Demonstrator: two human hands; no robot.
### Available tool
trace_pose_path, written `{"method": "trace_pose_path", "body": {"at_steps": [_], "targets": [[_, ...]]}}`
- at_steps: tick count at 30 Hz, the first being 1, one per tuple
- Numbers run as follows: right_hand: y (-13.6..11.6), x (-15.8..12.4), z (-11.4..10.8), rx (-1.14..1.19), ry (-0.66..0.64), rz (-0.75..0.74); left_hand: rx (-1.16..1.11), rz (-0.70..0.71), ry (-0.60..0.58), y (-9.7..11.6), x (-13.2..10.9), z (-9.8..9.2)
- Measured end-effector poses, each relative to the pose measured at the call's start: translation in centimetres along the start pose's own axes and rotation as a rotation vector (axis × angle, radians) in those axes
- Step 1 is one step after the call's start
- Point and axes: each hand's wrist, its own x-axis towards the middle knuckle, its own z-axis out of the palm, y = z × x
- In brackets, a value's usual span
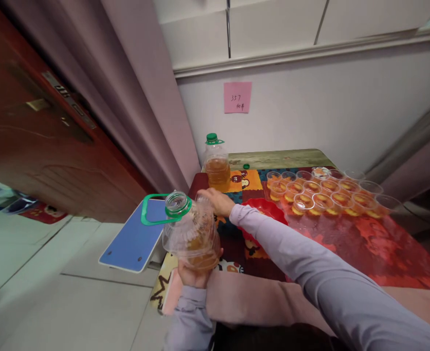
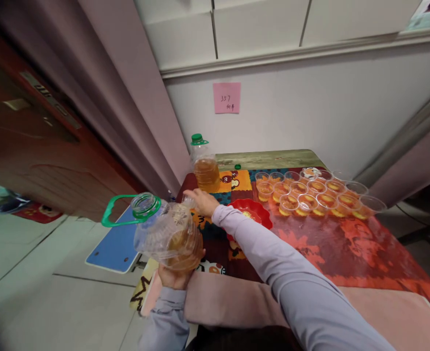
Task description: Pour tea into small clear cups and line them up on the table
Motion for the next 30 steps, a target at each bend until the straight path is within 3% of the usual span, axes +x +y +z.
{"method": "trace_pose_path", "body": {"at_steps": [4, 8, 13, 18, 22, 26, 30], "targets": [[4.3, -2.9, -1.9, 0.079, 0.200, 0.133, -0.023, -0.022, 0.020, -0.1, -0.1, 0.7], [6.2, -4.8, -3.1, 0.111, 0.262, 0.137, -0.018, -0.021, 0.000, -0.1, -0.3, 1.0], [5.4, -4.7, -4.7, 0.055, 0.178, 0.051, 0.003, -0.014, 0.022, 0.2, -0.7, 1.7], [4.1, -4.1, -6.3, -0.020, 0.101, 0.065, 0.005, -0.047, 0.074, 0.6, -1.1, 2.6], [2.8, -4.3, -8.0, -0.096, 0.051, 0.064, 0.033, -0.038, 0.019, 0.6, -1.6, 3.3], [1.9, -3.9, -10.0, -0.226, -0.050, -0.060, 0.063, 0.025, -0.019, 0.5, -2.0, 3.8], [1.8, -3.2, -10.7, -0.230, -0.064, -0.064, 0.067, 0.009, -0.019, 0.5, -1.9, 3.8]]}}
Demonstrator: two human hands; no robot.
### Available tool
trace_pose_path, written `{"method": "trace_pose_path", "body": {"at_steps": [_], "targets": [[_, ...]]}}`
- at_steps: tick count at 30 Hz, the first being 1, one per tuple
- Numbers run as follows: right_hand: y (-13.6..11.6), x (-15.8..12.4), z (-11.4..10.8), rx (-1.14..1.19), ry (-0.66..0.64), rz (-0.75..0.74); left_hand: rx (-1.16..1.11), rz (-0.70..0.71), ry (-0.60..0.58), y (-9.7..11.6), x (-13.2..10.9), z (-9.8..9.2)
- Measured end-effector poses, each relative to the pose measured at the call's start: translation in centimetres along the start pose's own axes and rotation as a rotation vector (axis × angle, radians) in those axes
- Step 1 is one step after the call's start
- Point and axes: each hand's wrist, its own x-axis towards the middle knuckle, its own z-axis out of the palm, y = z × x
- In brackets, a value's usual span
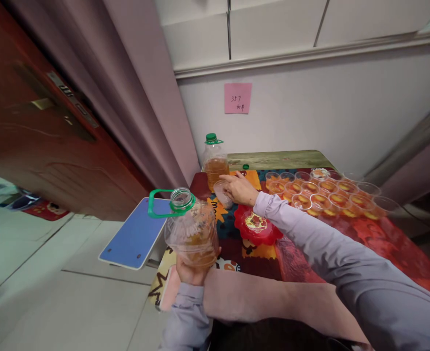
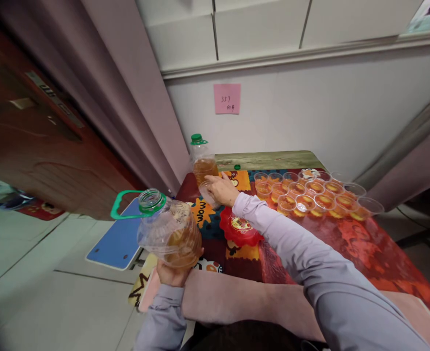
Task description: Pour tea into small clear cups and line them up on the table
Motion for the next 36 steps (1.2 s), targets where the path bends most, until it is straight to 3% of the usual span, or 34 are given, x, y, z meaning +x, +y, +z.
{"method": "trace_pose_path", "body": {"at_steps": [8, 14, 17, 20, 25, 28, 36], "targets": [[0.3, -0.3, 1.5, 0.065, 0.074, 0.069, -0.026, -0.030, 0.069, -0.2, 1.0, -1.2], [-1.2, -0.8, 6.2, 0.236, 0.213, 0.282, -0.029, -0.031, 0.005, 0.0, 0.6, -1.1], [-1.7, -0.8, 7.8, 0.284, 0.265, 0.316, -0.013, -0.036, 0.020, 0.2, 0.3, -0.7], [-0.6, -0.8, 7.4, 0.288, 0.332, 0.334, -0.016, -0.049, 0.017, 0.3, 0.2, -0.7], [4.2, -1.7, 4.9, 0.237, 0.438, 0.456, -0.070, -0.045, -0.067, 0.2, 0.5, -1.1], [6.3, -2.8, 4.6, 0.211, 0.437, 0.514, -0.054, -0.045, -0.022, 0.1, 0.6, -1.1], [7.0, -4.4, 5.5, 0.183, 0.347, 0.451, -0.016, -0.019, 0.017, 0.0, 0.3, -0.5]]}}
